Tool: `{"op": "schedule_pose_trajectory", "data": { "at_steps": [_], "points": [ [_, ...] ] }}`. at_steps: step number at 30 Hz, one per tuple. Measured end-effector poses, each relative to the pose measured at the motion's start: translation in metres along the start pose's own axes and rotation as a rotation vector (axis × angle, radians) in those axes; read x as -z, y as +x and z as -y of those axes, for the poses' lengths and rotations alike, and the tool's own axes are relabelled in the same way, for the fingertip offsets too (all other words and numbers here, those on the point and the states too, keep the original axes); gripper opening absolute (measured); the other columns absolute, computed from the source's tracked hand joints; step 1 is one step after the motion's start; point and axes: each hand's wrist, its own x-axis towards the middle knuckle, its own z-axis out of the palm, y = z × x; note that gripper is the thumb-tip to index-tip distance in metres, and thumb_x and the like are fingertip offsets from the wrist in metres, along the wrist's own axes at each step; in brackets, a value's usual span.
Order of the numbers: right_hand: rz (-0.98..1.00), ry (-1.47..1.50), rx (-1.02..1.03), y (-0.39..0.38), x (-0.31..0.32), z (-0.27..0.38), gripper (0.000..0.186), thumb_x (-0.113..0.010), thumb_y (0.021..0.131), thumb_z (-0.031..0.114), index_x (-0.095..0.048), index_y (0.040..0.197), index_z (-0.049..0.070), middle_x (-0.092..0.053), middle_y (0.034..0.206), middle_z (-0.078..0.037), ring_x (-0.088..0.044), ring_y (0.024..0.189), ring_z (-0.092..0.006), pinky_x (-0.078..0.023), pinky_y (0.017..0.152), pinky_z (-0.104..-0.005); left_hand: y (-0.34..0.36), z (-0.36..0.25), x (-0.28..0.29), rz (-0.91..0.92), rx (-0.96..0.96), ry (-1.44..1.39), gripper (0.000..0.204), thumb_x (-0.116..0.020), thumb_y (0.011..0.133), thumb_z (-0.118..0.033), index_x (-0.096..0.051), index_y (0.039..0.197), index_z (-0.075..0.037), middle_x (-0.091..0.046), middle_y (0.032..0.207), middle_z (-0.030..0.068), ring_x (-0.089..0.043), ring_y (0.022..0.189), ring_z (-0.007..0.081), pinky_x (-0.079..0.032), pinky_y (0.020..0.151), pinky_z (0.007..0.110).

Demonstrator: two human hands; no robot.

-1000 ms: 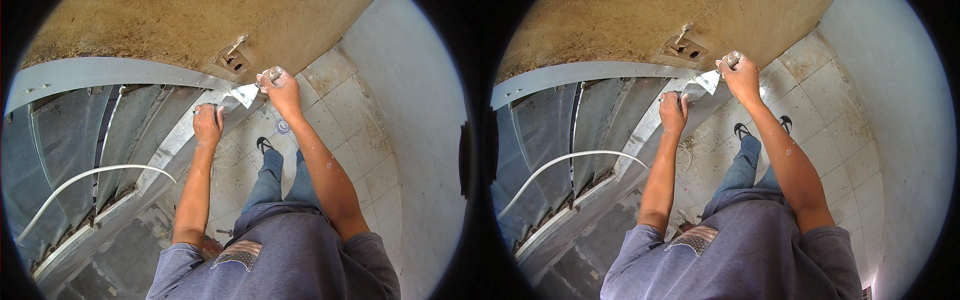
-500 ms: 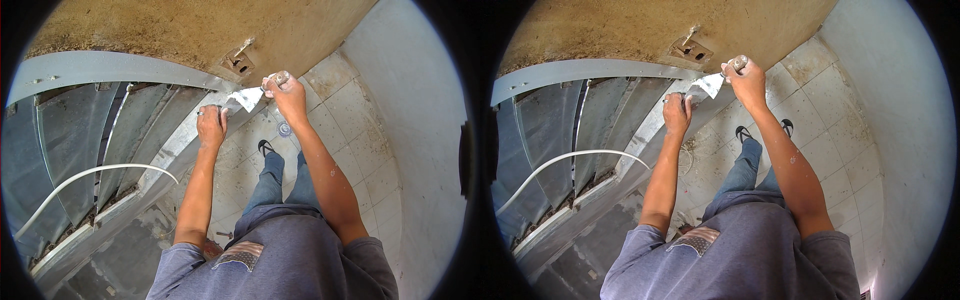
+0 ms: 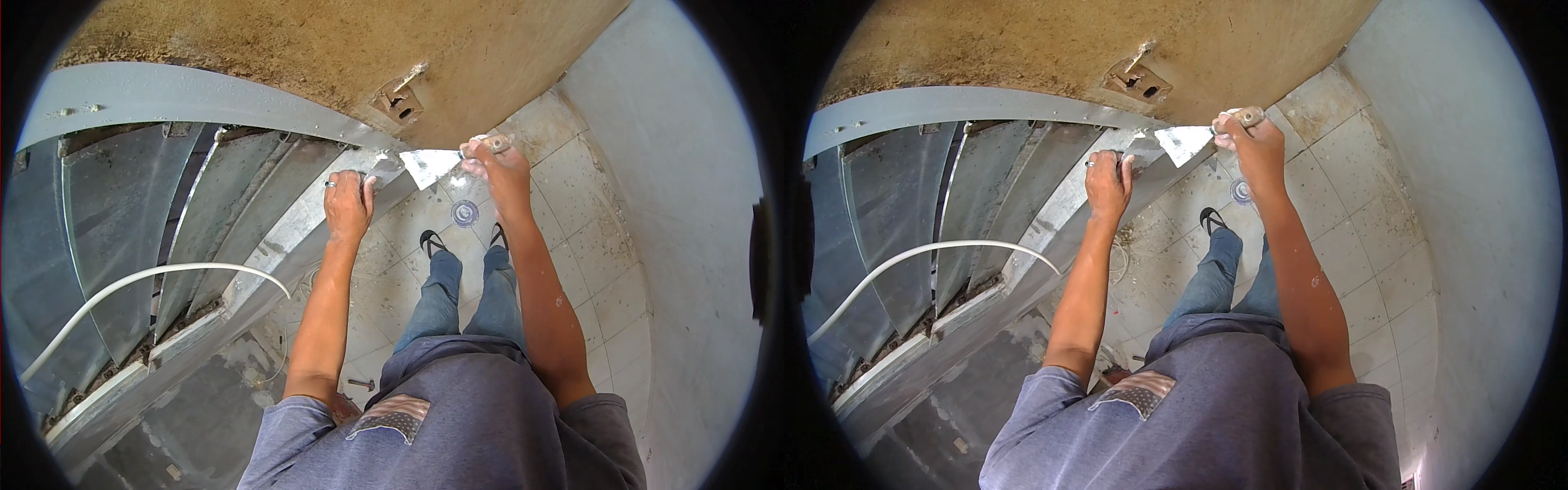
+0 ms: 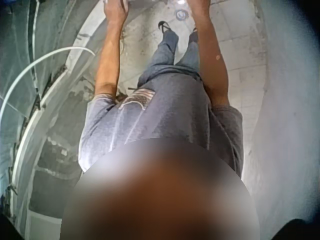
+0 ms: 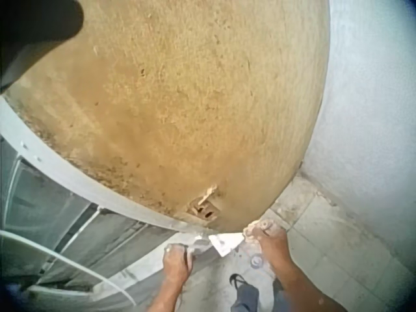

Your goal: Apply plaster or filler to a wall and window frame using putty knives.

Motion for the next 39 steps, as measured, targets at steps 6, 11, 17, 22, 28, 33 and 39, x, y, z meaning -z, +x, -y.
{"op": "schedule_pose_trajectory", "data": {
  "at_steps": [6, 11, 17, 22, 28, 33, 39],
  "points": [
    [-0.033, -0.021, 0.025, 0.009, 0.01, -0.021, 0.01, -0.063, 0.085, 0.004, -0.059, 0.091, -0.004, -0.066, 0.084, -0.01, -0.064, 0.074, -0.0126, -0.053, 0.065, -0.0241, 0.002, -0.002, -0.002, -0.007, -0.006, -0.015, 0.019, -0.069, 0.081, -0.014, -0.054, 0.084, -0.003, -0.056, 0.084, 0.0137, -0.054, 0.08, 0.0337, -0.044, 0.068, 0.043],
    [-0.025, -0.051, 0.062, 0.026, -0.002, -0.047, 0.008, -0.063, 0.085, 0.006, -0.059, 0.086, -0.001, -0.065, 0.083, -0.008, -0.061, 0.072, -0.0116, -0.051, 0.066, -0.0237, 0.002, 0.0, -0.002, -0.015, -0.01, -0.016, 0.019, -0.068, 0.081, -0.012, -0.053, 0.083, -0.001, -0.055, 0.082, 0.0157, -0.053, 0.079, 0.0355, -0.043, 0.07, 0.044],
    [-0.041, -0.204, 0.114, 0.044, -0.01, -0.062, 0.019, -0.07, 0.079, 0.019, -0.061, 0.076, 0.003, -0.062, 0.064, -0.001, -0.057, 0.06, -0.0087, -0.045, 0.058, -0.0257, 0.003, 0.0, -0.001, 0.004, -0.006, -0.014, 0.019, -0.068, 0.081, -0.011, -0.052, 0.082, -0.001, -0.055, 0.081, 0.0162, -0.052, 0.076, 0.0362, -0.043, 0.067, 0.045],
    [-0.034, -0.266, 0.107, 0.047, -0.013, -0.067, 0.019, -0.069, 0.079, 0.022, -0.062, 0.077, 0.004, -0.063, 0.065, -0.002, -0.057, 0.061, -0.0098, -0.045, 0.06, -0.0266, 0.003, -0.002, -0.001, 0.01, -0.006, -0.021, 0.019, -0.068, 0.081, -0.011, -0.051, 0.082, -0.001, -0.054, 0.08, 0.0163, -0.052, 0.076, 0.0365, -0.042, 0.067, 0.045],
    [0.017, -0.298, 0.068, 0.046, -0.014, -0.057, 0.01, -0.065, 0.085, 0.009, -0.06, 0.083, 0.001, -0.063, 0.078, -0.002, -0.059, 0.071, -0.0076, -0.049, 0.063, -0.0212, 0.003, -0.002, -0.001, 0.013, -0.011, -0.008, 0.019, -0.068, 0.081, -0.01, -0.051, 0.081, 0.0, -0.054, 0.079, 0.0162, -0.052, 0.075, 0.0365, -0.042, 0.066, 0.045],
    [0.034, -0.361, 0.046, 0.039, -0.018, -0.045, 0.012, -0.067, 0.084, 0.011, -0.06, 0.082, 0.002, -0.063, 0.076, -0.001, -0.058, 0.07, -0.0072, -0.049, 0.064, -0.0219, 0.003, -0.003, 0.0, 0.009, 0.0, -0.009, 0.02, -0.068, 0.081, -0.011, -0.051, 0.081, 0.0, -0.053, 0.079, 0.0159, -0.052, 0.075, 0.0362, -0.042, 0.066, 0.045],
    [0.036, -0.34, 0.066, 0.035, -0.023, -0.039, 0.014, -0.068, 0.084, 0.013, -0.06, 0.081, 0.002, -0.062, 0.076, -0.001, -0.058, 0.07, -0.0071, -0.049, 0.064, -0.0224, 0.002, -0.001, -0.001, 0.011, 0.004, -0.019, 0.019, -0.067, 0.082, -0.011, -0.051, 0.081, 0.0, -0.054, 0.079, 0.0157, -0.051, 0.074, 0.0359, -0.042, 0.065, 0.045]
  ]
}}
